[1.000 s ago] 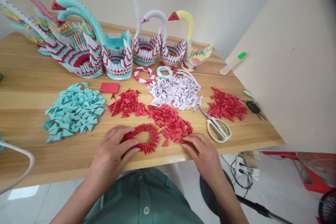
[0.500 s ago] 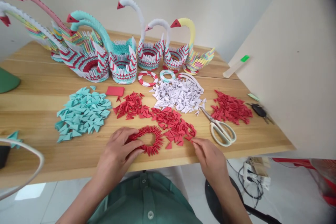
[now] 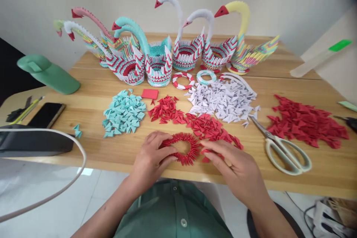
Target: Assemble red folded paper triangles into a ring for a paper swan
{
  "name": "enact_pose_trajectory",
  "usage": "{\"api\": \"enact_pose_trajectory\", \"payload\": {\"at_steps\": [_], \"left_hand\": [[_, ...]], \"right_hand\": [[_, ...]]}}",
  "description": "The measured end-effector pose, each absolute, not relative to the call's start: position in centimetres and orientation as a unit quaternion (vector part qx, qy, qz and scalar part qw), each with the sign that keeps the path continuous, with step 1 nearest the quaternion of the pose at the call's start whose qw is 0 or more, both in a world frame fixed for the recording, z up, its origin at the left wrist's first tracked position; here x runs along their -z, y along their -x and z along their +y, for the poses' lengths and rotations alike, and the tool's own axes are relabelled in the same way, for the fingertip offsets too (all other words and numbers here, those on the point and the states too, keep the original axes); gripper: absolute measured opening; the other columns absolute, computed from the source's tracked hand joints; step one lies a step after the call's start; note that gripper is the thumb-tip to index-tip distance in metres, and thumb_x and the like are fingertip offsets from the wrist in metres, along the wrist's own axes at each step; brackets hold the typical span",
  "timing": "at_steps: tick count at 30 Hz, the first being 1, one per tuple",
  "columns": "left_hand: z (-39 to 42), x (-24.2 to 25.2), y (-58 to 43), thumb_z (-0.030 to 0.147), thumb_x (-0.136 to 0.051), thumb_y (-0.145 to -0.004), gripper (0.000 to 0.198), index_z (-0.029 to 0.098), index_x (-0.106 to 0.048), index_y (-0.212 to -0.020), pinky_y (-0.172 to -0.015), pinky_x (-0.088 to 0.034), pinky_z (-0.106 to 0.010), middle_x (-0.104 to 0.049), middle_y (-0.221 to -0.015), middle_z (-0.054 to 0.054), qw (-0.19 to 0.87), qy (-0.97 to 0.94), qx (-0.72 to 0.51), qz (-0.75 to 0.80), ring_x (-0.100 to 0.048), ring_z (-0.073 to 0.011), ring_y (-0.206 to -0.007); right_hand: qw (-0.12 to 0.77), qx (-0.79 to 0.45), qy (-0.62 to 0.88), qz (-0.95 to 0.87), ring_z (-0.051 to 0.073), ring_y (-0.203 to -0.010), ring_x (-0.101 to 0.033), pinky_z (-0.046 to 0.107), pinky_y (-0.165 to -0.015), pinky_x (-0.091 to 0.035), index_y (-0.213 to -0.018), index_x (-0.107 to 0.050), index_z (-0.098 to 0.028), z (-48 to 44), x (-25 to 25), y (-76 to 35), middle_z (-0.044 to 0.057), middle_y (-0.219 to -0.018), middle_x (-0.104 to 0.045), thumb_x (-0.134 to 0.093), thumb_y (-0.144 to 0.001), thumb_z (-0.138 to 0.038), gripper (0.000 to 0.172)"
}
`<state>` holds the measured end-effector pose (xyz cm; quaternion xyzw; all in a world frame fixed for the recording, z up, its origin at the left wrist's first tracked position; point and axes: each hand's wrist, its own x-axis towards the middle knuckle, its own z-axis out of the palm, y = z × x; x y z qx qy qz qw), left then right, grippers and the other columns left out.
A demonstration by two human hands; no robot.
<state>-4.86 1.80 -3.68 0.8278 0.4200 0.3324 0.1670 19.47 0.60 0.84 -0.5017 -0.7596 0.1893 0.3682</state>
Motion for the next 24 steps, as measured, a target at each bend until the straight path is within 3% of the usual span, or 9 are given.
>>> {"api": "enact_pose_trajectory", "payload": {"at_steps": [4,9,14,24], "left_hand": [[1.9,3.5,4.8,0.024,-0.063,-0.094,0.012,0.021,-0.074,-0.095,-0.095,-0.048,-0.044,-0.063,-0.114,-0.01,0.171,-0.827,-0.334,0.42,-0.056,-0.026,-0.109],[2.0,3.5,4.9,0.023,-0.064,-0.093,0.011,0.022,-0.075,-0.095,-0.098,-0.047,-0.046,-0.064,-0.115,-0.01,0.178,-0.825,-0.33,0.422,-0.057,-0.0254,-0.108],[2.0,3.4,4.9,0.022,-0.064,-0.093,0.011,0.021,-0.074,-0.096,-0.103,-0.045,-0.047,-0.064,-0.115,-0.01,0.183,-0.826,-0.33,0.419,-0.057,-0.025,-0.109],[2.1,3.2,4.9,0.023,-0.063,-0.094,0.012,0.022,-0.075,-0.096,-0.102,-0.046,-0.049,-0.065,-0.114,-0.01,0.191,-0.822,-0.333,0.421,-0.059,-0.0256,-0.108]], "right_hand": [[0.352,-0.176,0.407,-0.825,0.017,-0.085,-0.073,0.03,-0.074,-0.06,-0.106,-0.072,-0.024,2.4,-0.3,-18.3,0.003,-0.094,-0.078,-0.05,-0.098,-0.014,0.026],[0.294,-0.123,0.378,-0.869,0.02,-0.087,-0.071,0.036,-0.079,-0.055,-0.105,-0.071,-0.023,3.7,0.7,-17.8,0.004,-0.095,-0.078,-0.049,-0.098,-0.015,0.024],[0.263,-0.144,0.354,-0.886,0.019,-0.084,-0.07,0.035,-0.075,-0.053,-0.097,-0.069,-0.022,4.9,0.6,-18.2,0.003,-0.088,-0.077,-0.048,-0.1,-0.018,0.022],[0.308,-0.17,0.446,-0.823,0.019,-0.084,-0.073,0.034,-0.078,-0.06,-0.103,-0.068,-0.027,5.3,0.4,-20.3,0.002,-0.094,-0.077,-0.05,-0.1,-0.028,0.019]]}}
